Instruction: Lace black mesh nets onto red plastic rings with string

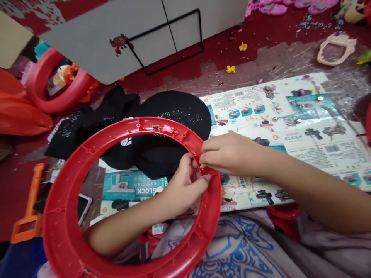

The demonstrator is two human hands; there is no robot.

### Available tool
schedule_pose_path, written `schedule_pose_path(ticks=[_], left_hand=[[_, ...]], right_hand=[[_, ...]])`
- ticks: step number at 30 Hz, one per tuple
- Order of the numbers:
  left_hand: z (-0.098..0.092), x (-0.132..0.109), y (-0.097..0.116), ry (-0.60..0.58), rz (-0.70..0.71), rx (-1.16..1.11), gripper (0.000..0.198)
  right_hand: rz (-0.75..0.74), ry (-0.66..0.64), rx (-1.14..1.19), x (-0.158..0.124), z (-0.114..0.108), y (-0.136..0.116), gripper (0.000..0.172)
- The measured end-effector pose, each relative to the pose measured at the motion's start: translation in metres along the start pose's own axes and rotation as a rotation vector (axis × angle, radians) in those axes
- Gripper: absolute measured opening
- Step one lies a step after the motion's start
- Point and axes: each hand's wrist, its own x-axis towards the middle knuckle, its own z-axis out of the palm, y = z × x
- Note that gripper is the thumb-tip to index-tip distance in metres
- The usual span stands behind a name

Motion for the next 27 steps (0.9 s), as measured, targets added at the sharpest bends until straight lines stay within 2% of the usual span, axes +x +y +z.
schedule_pose_path(ticks=[5, 8, 13, 18, 23, 27], left_hand=[[-0.004, -0.001, 0.0, -0.024, -0.001, 0.105, 0.036], [-0.008, -0.003, -0.004, -0.088, -0.015, 0.18, 0.031], [-0.013, -0.005, -0.012, -0.094, 0.01, 0.285, 0.029], [-0.015, -0.006, -0.015, -0.128, 0.054, 0.416, 0.031], [-0.013, -0.006, -0.01, -0.17, 0.059, 0.446, 0.041], [-0.01, -0.006, -0.005, -0.228, 0.083, 0.414, 0.043]], right_hand=[[-0.017, 0.029, -0.217, -0.003, -0.007, -0.001, 0.029], [-0.009, 0.06, -0.231, -0.005, -0.009, -0.002, 0.028], [-0.01, 0.086, -0.073, -0.004, -0.007, -0.002, 0.025], [0.019, 0.04, 0.111, -0.001, -0.007, 0.0, 0.025], [0.056, 0.009, 0.26, 0.001, -0.009, 0.001, 0.023], [0.063, -0.007, 0.292, 0.002, -0.008, 0.002, 0.024]])
